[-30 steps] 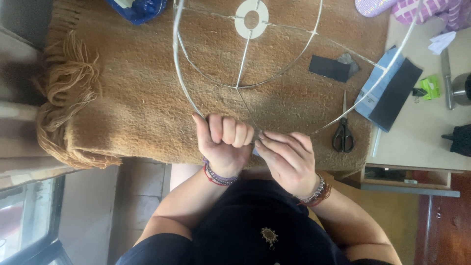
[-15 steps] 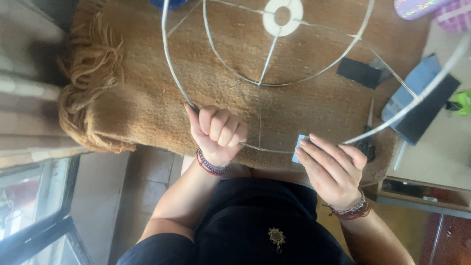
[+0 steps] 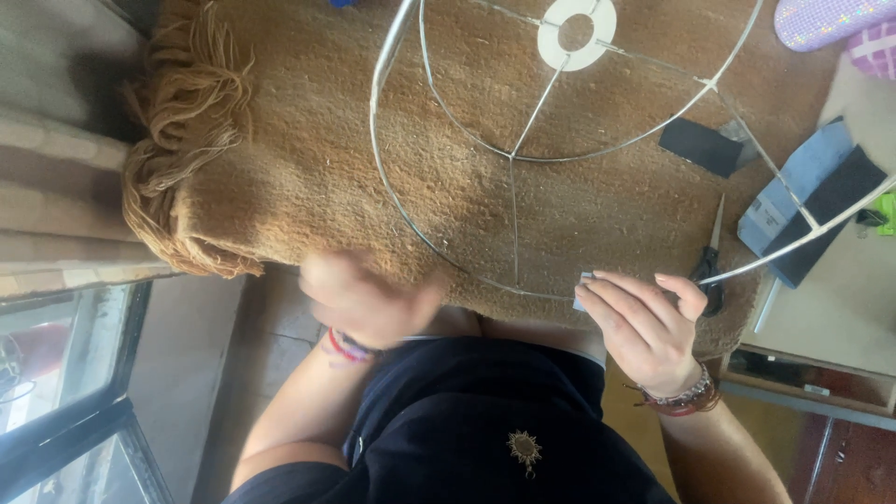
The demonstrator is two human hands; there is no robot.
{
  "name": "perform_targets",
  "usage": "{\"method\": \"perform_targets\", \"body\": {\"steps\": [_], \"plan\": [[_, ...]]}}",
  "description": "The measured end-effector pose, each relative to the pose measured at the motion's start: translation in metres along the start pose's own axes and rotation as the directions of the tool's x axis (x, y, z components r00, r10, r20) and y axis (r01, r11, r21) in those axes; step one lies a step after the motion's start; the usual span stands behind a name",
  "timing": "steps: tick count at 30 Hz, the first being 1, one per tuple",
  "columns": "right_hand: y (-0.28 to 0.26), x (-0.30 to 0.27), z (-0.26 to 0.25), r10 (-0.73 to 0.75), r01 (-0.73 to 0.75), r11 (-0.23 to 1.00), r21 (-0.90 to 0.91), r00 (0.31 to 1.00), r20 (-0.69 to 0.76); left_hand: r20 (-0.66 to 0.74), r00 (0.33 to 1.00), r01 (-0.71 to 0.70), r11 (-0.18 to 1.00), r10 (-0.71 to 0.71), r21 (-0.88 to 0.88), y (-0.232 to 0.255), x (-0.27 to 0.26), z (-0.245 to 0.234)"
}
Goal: Sanding the joints and wires of a metal lampshade frame using a small piece of sandpaper.
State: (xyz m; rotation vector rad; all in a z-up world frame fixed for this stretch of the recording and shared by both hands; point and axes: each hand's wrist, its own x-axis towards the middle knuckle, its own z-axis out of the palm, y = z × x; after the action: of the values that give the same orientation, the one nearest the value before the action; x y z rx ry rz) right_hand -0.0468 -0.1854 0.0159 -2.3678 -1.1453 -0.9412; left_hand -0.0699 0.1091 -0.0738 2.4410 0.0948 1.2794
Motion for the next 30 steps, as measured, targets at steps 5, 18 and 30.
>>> {"method": "perform_targets", "body": {"steps": [5,18,30], "plan": [[0.001,-0.003,-0.004,0.01,-0.01,1.0,0.0,1.0,0.028,0.299,0.707,-0.492,0.749,0.641,-0.444,0.041,0.077,-0.011],[-0.008,-0.011,0.015,-0.057,0.064,0.997,-0.044,0.989,0.137,0.35,0.827,-0.347,0.89,0.44,-0.297,0.053,-0.009,0.004],[0.011,-0.004,0.013,-0.091,0.098,0.991,-0.09,0.992,0.083,0.376,0.861,-0.247,0.928,0.342,-0.279,0.088,-0.002,0.014]]}}
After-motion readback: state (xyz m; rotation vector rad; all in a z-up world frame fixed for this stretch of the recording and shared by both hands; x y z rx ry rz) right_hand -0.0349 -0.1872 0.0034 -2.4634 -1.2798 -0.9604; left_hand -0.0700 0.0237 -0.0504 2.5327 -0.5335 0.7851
